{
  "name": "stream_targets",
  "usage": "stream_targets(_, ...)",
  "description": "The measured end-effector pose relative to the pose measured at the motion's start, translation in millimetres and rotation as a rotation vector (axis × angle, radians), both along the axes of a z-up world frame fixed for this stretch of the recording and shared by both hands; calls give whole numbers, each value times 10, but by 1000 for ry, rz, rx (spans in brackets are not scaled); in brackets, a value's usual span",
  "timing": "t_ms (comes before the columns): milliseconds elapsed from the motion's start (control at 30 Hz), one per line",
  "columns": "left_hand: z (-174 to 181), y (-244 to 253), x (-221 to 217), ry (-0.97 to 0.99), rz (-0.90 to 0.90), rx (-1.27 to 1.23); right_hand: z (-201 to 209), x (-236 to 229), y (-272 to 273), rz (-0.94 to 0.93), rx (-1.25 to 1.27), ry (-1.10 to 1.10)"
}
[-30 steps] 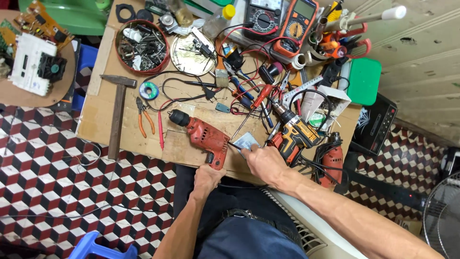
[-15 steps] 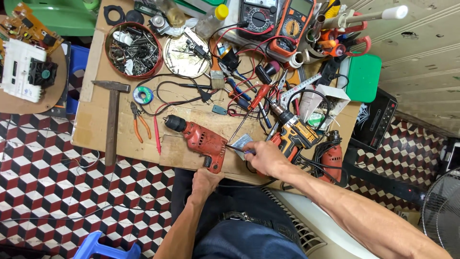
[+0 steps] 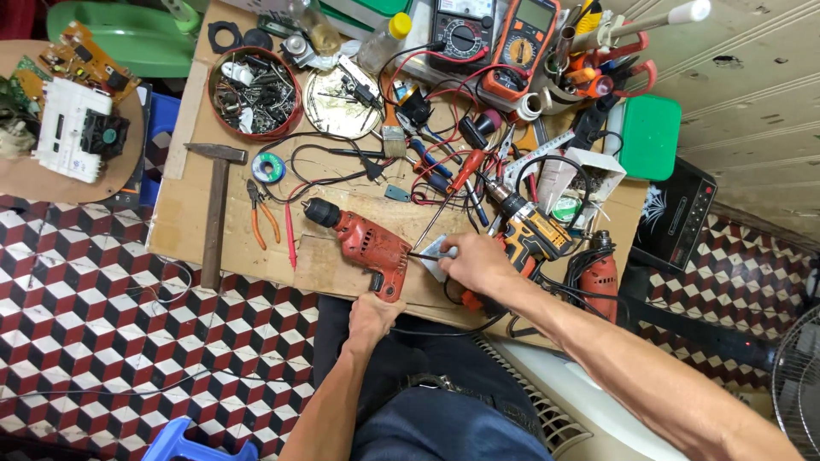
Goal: The person is repairing a power drill, which includes opening the housing, checking the internal components, and reassembling it.
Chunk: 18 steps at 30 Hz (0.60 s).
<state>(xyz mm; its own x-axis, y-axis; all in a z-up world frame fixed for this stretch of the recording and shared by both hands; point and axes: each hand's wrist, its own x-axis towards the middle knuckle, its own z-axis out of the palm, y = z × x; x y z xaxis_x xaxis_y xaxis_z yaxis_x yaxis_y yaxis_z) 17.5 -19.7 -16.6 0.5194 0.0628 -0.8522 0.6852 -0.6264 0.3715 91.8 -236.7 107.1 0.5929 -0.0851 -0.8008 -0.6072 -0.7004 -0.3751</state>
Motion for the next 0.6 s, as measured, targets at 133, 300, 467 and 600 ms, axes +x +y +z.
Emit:
stream_targets(133,84,27,54,30,28,-46,3,-134,7,739,-184,-604)
stream_targets(300,21,50,72,43,-4,-42,4,-64,39,920,-214,-426)
stream_targets(467,44,50,106,28,-9,-65,89,68,43,775,-143,-336)
stream_targets(600,-174,70,-12,-59,-45,-64,176,117,79,627,-106,-281)
